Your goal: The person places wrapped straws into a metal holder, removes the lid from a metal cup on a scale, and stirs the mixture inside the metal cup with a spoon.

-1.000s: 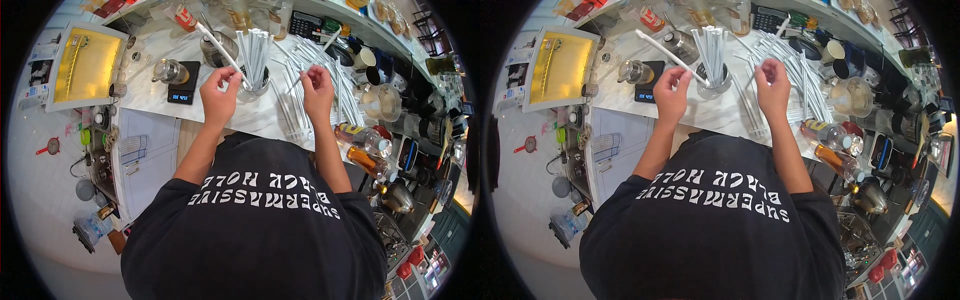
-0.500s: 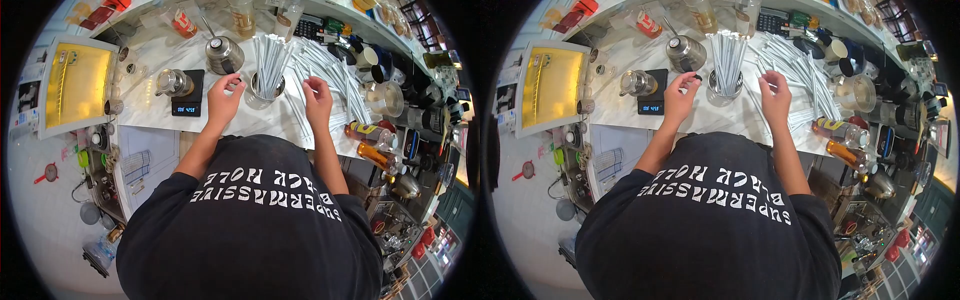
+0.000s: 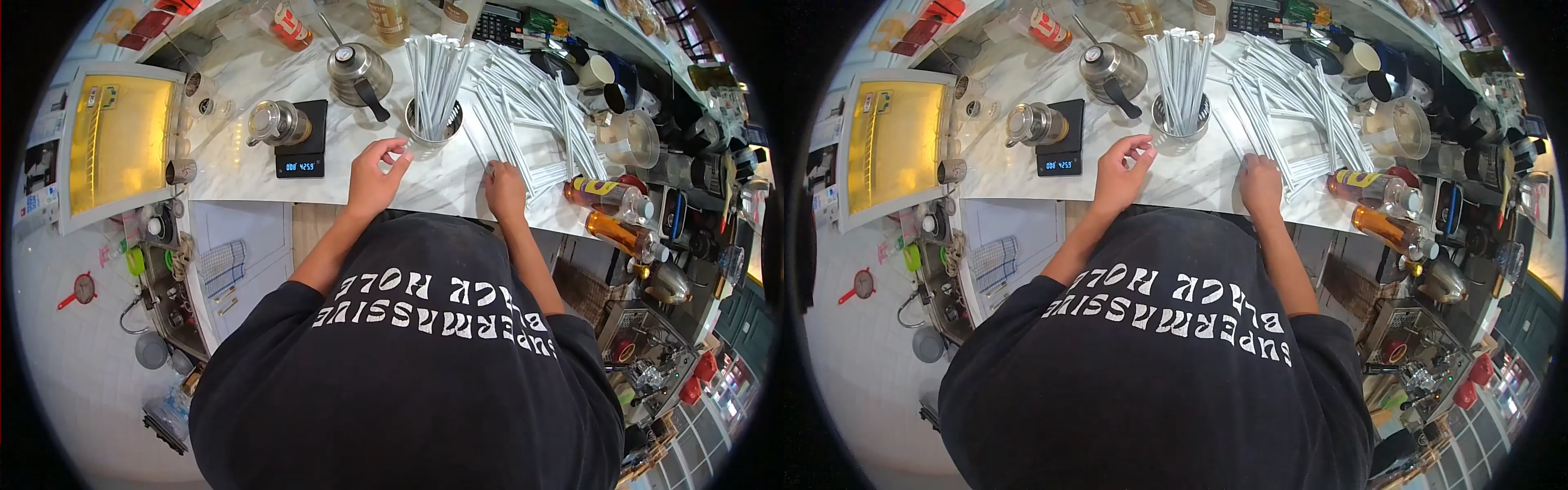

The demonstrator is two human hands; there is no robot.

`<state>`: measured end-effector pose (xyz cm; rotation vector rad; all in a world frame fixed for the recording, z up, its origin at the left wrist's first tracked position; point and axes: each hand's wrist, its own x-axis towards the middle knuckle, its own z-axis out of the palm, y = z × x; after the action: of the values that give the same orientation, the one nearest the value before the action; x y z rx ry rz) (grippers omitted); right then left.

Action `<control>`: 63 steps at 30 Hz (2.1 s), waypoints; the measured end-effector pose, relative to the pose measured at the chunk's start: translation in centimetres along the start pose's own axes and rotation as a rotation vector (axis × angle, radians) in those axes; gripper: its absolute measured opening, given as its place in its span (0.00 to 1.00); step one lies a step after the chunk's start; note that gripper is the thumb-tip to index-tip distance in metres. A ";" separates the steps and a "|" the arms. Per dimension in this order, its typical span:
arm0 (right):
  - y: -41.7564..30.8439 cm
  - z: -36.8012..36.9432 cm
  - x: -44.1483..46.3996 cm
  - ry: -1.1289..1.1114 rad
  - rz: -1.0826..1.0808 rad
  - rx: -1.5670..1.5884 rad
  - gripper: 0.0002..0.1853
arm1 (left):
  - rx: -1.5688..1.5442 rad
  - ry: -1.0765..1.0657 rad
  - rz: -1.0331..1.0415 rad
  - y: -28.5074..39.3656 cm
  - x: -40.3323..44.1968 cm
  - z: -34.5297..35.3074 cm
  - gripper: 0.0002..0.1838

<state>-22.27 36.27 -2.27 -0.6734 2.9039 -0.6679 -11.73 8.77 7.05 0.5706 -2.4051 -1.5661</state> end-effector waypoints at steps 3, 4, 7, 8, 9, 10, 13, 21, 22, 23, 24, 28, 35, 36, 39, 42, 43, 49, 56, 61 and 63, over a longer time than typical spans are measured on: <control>0.3 -0.7 0.7 -0.017 0.019 0.004 0.16 | 0.016 0.002 -0.018 0.7 -0.9 0.5 0.17; 0.4 -0.9 0.9 -0.019 0.007 0.017 0.17 | 0.017 0.003 -0.030 0.8 -1.1 0.7 0.17; 0.6 -1.7 1.0 -0.052 0.037 0.122 0.22 | 0.022 0.011 -0.049 0.4 -1.8 1.6 0.17; 0.6 -2.0 1.1 -0.070 0.086 0.201 0.23 | 0.024 0.018 -0.051 0.2 -2.0 2.0 0.18; 0.6 -2.7 1.3 -0.091 0.134 0.281 0.24 | 0.020 0.019 -0.060 0.5 -2.1 2.3 0.17; 0.6 -3.3 1.4 -0.047 0.144 0.338 0.25 | 0.017 0.021 -0.070 0.9 -2.3 2.7 0.17; 1.0 -5.7 1.7 0.090 0.157 0.504 0.25 | 0.064 -0.012 0.012 0.5 -2.7 4.5 0.16; 4.4 -9.9 2.3 0.241 0.218 0.850 0.20 | 0.571 -0.378 0.578 0.9 1.1 14.2 0.13; 4.5 -10.1 2.2 0.249 0.248 0.929 0.20 | 0.672 -0.421 0.626 0.5 1.6 15.1 0.12; 4.4 -10.4 2.2 0.258 0.273 1.008 0.20 | 0.775 -0.457 0.677 0.0 2.2 16.1 0.12; 4.3 -10.9 2.5 0.268 0.293 1.087 0.20 | 0.878 -0.488 0.728 0.0 2.8 16.8 0.12; 3.8 -12.6 3.0 0.245 0.361 1.292 0.16 | 0.877 -0.566 0.889 -1.1 3.9 17.4 0.06; 3.4 -15.4 3.9 0.388 0.262 1.407 0.11 | 0.660 -0.531 0.956 -1.4 4.6 17.2 0.04; 3.4 -15.8 4.0 0.418 0.237 1.414 0.11 | 0.627 -0.519 0.941 -0.8 4.4 17.1 0.05; 3.1 -17.5 4.4 0.517 0.182 1.442 0.10 | 0.421 -0.280 0.922 1.1 3.8 16.5 0.05; 2.8 -18.5 5.1 0.609 0.153 1.386 0.09 | 0.265 -0.069 0.811 2.6 3.5 15.3 0.07; 2.9 -18.3 5.3 0.602 0.150 1.375 0.10 | 0.167 -0.024 0.722 3.2 3.1 15.0 0.07; 2.8 -15.7 6.1 0.499 0.140 1.325 0.10 | -0.111 0.324 0.508 7.6 2.4 11.1 0.04; -2.9 -12.8 9.5 0.226 -0.003 1.289 0.11 | -0.363 0.536 0.297 8.0 5.6 4.9 0.08; -7.6 -10.0 12.1 0.078 -0.130 1.217 0.10 | -0.335 0.515 0.224 6.3 7.6 3.5 0.10; -8.5 -8.8 12.6 0.030 -0.119 1.165 0.10 | -0.343 0.506 0.200 5.2 8.2 3.8 0.10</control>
<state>-31.81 27.36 9.51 -0.6091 1.9152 -2.0599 -21.57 10.21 9.98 0.5543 -1.7230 -1.4832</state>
